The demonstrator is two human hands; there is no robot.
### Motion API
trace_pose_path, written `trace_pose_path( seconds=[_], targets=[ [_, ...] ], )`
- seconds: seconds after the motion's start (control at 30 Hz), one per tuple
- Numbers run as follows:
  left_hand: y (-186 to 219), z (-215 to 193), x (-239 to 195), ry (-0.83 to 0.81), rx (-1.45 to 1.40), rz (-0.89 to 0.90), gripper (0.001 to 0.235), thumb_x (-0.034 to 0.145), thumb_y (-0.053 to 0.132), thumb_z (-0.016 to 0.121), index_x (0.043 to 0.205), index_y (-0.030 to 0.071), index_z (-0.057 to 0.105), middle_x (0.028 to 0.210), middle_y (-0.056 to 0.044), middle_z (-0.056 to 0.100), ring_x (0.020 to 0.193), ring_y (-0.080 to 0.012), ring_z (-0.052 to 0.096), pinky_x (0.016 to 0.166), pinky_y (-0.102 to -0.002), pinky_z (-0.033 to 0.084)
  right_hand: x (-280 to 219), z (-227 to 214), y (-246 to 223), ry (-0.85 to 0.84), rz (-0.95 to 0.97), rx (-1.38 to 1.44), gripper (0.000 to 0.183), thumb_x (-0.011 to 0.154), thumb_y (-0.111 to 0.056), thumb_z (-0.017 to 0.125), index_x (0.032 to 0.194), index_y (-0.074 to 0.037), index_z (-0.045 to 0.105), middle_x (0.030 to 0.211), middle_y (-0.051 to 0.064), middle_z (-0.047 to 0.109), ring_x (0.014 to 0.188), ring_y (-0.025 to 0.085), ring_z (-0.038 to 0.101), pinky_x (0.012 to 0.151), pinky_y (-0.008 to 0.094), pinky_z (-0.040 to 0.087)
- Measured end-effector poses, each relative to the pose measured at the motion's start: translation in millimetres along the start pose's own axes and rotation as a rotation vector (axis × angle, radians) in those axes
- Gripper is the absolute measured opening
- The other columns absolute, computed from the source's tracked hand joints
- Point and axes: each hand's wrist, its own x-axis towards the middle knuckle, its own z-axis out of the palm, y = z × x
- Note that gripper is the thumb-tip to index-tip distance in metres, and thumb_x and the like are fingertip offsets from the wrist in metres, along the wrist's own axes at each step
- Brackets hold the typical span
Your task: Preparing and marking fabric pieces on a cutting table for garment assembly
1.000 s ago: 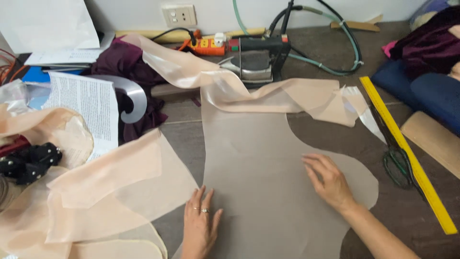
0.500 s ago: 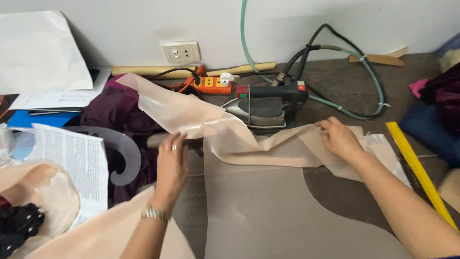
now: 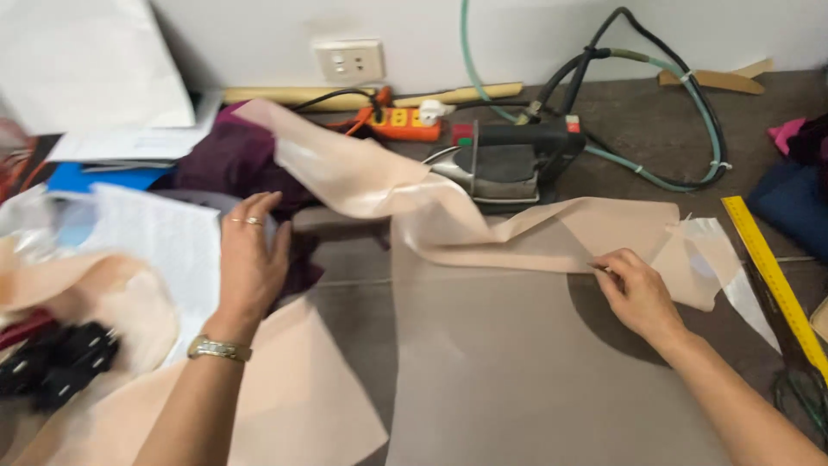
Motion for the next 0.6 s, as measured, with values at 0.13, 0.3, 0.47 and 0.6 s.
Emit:
trace_pose_path(
  seconds=[0.13,0.3,0.47,0.6],
  targets=[
    [-29,-76,-45,0.049,0.047,-0.117,0.041,0.086,0.004,0.066,0.127,0.002,0.059,0.121,-0.021,0.055,0.113,-0.0436,0.053,0.098,-0.049,0.041,-21,7,-91,-0.070,-0.098,0.096,0.019,0.089,-0.007,0.059,0.106,-0.007,0.068,0.095,0.014,0.066,0.088,0.033,0.069,0.078,0.040,0.055],
    [-91,-147,-85,0.089,0.144,-0.191,0.041,0.088,0.012,0.068,0.129,0.009,0.061,0.122,-0.013,0.055,0.108,-0.0376,0.055,0.096,-0.046,0.044,-29,83,-200,-0.128,-0.196,0.234,0.020,0.088,-0.009,0.060,0.106,-0.010,0.069,0.096,0.012,0.067,0.090,0.033,0.069,0.076,0.041,0.057],
    [-170,-210,-84,0.078,0.114,-0.168,0.043,0.084,0.011,0.069,0.126,0.005,0.062,0.117,-0.020,0.058,0.105,-0.0429,0.058,0.094,-0.048,0.045,-20,176,-302,-0.228,-0.051,0.387,0.025,0.096,-0.021,0.051,0.112,-0.010,0.067,0.097,0.013,0.066,0.091,0.032,0.069,0.075,0.039,0.058],
    [-236,-266,-53,0.071,0.056,-0.138,0.039,0.083,0.008,0.067,0.122,0.002,0.062,0.113,-0.022,0.058,0.103,-0.0458,0.058,0.092,-0.050,0.045,5,272,-296,-0.040,0.103,0.354,0.030,0.099,-0.022,0.048,0.107,-0.002,0.068,0.103,0.019,0.067,0.104,0.036,0.064,0.089,0.043,0.053]
  ],
)
